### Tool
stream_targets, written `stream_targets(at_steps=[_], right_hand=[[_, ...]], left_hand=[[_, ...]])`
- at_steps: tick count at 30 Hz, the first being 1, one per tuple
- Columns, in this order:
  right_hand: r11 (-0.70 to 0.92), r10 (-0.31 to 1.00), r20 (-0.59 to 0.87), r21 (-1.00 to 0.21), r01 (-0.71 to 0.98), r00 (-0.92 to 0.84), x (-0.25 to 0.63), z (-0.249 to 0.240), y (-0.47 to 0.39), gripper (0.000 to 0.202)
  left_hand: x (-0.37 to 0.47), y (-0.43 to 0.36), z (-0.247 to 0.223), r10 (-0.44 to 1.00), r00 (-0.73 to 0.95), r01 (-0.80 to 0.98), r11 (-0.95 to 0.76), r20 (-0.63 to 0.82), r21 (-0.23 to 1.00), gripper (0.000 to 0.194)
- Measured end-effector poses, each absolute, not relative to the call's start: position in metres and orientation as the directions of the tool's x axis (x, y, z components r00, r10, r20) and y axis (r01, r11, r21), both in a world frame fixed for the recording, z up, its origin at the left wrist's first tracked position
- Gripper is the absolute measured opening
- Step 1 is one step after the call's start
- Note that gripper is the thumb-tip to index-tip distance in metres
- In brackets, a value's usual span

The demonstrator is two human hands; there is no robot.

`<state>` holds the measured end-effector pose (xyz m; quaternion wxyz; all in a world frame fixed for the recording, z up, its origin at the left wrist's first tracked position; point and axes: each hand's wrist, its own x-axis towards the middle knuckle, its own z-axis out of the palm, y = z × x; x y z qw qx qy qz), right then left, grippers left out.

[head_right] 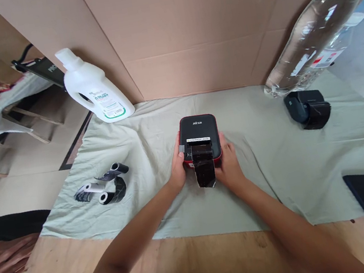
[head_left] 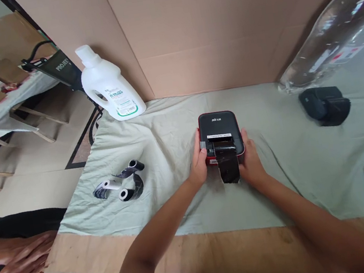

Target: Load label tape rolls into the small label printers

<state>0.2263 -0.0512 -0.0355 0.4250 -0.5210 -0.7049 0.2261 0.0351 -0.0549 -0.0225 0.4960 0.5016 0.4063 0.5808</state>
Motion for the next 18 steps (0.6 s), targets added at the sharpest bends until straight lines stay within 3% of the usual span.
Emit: stream_targets(at_steps=[6,12,18], right_hand=[[0.350,0.934,0.335,-0.797,0.492,-0.121,0.228,-0.037,-0.050,0.122],[0.379,0.925,0.346,-0.800,0.465,-0.158,0.229,-0.037,-0.047,0.118],[0.389,0.921,0.352,-0.800,0.457,-0.167,0.230,-0.035,-0.046,0.111]], left_hand=[[0.034,-0.058,-0.023,0.977,-0.017,-0.144,-0.215,0.215,0.966,0.069],[0.034,-0.056,-0.030,0.967,-0.107,-0.119,-0.242,0.229,0.963,0.045],[0.036,-0.051,-0.038,0.961,-0.133,-0.183,-0.265,0.243,0.947,0.036]])
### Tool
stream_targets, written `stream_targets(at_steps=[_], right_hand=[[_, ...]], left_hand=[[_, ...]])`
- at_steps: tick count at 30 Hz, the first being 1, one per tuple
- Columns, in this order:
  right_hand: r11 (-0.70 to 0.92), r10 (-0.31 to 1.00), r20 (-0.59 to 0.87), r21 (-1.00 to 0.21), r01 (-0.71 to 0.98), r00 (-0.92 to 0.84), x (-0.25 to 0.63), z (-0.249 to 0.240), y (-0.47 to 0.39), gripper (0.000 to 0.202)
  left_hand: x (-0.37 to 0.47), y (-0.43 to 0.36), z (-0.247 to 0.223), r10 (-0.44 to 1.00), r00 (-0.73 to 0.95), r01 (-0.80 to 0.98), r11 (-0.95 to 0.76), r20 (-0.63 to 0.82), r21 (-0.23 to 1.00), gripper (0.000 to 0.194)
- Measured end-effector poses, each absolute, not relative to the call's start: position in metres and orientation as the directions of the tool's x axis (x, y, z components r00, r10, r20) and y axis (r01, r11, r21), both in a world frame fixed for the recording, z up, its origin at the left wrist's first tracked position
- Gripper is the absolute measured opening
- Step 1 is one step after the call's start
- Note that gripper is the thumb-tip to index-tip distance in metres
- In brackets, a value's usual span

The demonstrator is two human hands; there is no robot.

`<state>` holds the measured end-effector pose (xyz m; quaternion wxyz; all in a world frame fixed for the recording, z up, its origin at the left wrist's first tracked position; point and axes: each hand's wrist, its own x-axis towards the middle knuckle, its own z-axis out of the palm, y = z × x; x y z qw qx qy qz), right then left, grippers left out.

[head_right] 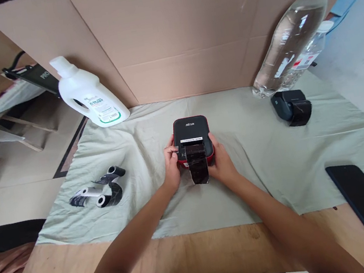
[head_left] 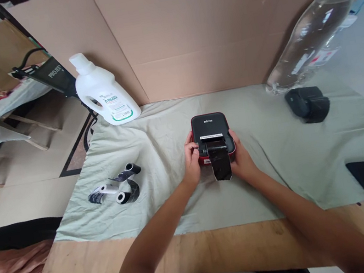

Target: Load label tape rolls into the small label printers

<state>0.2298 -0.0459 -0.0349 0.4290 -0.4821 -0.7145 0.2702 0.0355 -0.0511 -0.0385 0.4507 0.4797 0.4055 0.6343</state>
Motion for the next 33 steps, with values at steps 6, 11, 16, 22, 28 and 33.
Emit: stream_targets(at_steps=[6,11,16,22,28,33], right_hand=[[0.381,0.924,0.339,-0.797,0.468,-0.176,0.232,-0.034,-0.046,0.108],[0.312,0.950,0.261,-0.804,0.507,-0.171,0.236,-0.029,-0.050,0.107],[0.269,0.963,0.226,-0.800,0.536,-0.146,0.237,-0.024,-0.052,0.102],[0.294,0.956,0.251,-0.819,0.492,-0.154,0.235,-0.026,-0.049,0.105],[0.468,0.882,0.371,-0.768,0.438,-0.291,0.248,-0.033,-0.041,0.103],[0.384,0.899,0.276,-0.869,0.311,-0.339,0.260,-0.028,-0.036,0.088]], left_hand=[[0.037,-0.047,-0.042,0.958,-0.186,-0.215,-0.258,0.220,0.942,0.038],[0.037,-0.043,-0.036,0.952,-0.198,-0.252,-0.278,0.232,0.927,0.038],[0.035,-0.037,-0.035,0.953,-0.217,-0.199,-0.256,0.213,0.946,0.045],[0.035,-0.039,-0.033,0.948,-0.197,-0.196,-0.289,0.251,0.937,0.044],[0.032,-0.042,-0.030,0.946,-0.153,-0.199,-0.312,0.284,0.929,0.035],[0.032,-0.041,-0.029,0.943,-0.157,-0.170,-0.318,0.293,0.933,0.031]])
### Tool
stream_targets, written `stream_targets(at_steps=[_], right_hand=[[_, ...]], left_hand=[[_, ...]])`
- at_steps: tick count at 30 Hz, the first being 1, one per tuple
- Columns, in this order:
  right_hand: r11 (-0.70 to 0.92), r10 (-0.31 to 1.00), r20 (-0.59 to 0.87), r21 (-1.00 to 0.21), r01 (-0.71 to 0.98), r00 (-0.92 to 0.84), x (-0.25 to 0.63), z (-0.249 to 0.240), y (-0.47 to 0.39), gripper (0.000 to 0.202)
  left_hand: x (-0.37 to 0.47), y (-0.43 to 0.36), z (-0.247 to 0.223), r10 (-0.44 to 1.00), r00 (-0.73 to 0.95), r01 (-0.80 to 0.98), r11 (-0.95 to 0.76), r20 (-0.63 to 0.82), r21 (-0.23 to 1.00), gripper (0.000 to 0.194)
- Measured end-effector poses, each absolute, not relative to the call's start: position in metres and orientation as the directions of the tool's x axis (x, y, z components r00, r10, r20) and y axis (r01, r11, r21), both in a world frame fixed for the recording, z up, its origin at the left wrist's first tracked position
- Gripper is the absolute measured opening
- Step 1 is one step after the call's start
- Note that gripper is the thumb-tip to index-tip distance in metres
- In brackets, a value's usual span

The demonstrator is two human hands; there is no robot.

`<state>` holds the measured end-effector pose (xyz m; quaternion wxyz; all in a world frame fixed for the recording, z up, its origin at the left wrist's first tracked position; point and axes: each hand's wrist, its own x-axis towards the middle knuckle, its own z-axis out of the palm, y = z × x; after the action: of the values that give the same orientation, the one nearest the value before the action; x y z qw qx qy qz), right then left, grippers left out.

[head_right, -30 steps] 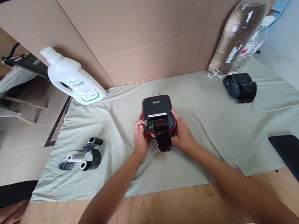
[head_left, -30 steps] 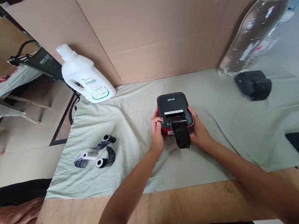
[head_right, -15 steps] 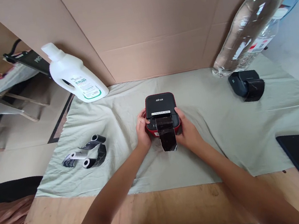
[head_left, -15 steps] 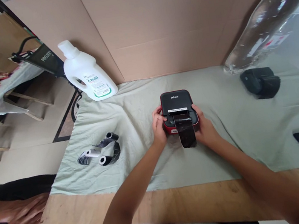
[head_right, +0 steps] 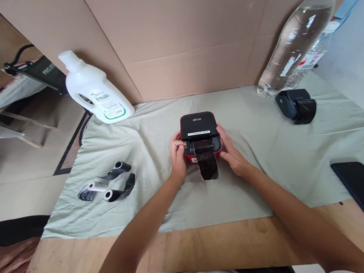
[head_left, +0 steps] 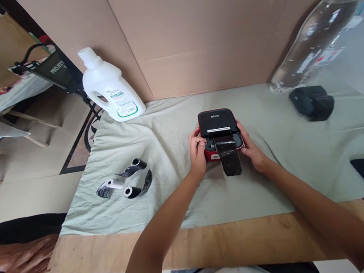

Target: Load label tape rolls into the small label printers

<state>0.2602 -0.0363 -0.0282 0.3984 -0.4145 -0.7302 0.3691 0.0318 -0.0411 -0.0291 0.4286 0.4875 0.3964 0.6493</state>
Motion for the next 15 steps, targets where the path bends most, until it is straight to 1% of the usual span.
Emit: stream_targets(at_steps=[3,5,8,10,12,13,14,15], right_hand=[[0.362,0.906,0.275,-0.897,0.254,-0.322,0.254,-0.012,-0.023,0.091],[0.337,0.927,0.270,-0.905,0.261,-0.260,0.244,0.003,-0.012,0.087],[0.302,0.953,0.280,-0.867,0.397,-0.113,0.226,0.023,0.000,0.069],[0.331,0.933,0.353,-0.771,0.543,-0.067,0.217,0.035,0.003,0.049],[0.384,0.907,0.399,-0.647,0.659,-0.137,0.213,0.048,0.007,0.034],[0.403,0.904,0.376,-0.593,0.697,-0.203,0.211,0.054,0.010,0.033],[0.417,0.906,0.317,-0.547,0.726,-0.281,0.210,0.060,0.015,0.035],[0.428,0.904,0.227,-0.505,0.750,-0.362,0.208,0.067,0.022,0.037]], left_hand=[[0.033,-0.040,-0.029,0.937,-0.172,-0.161,-0.331,0.303,0.930,0.033],[0.032,-0.039,-0.030,0.932,-0.176,-0.162,-0.346,0.318,0.924,0.033],[0.031,-0.038,-0.033,0.926,-0.173,-0.152,-0.362,0.336,0.920,0.033],[0.031,-0.037,-0.035,0.925,-0.168,-0.139,-0.366,0.342,0.920,0.034],[0.030,-0.037,-0.036,0.924,-0.161,-0.128,-0.367,0.346,0.921,0.033],[0.031,-0.037,-0.036,0.924,-0.159,-0.125,-0.368,0.348,0.921,0.033],[0.031,-0.036,-0.036,0.924,-0.158,-0.121,-0.369,0.349,0.921,0.032],[0.031,-0.036,-0.036,0.923,-0.158,-0.116,-0.370,0.351,0.922,0.032]])
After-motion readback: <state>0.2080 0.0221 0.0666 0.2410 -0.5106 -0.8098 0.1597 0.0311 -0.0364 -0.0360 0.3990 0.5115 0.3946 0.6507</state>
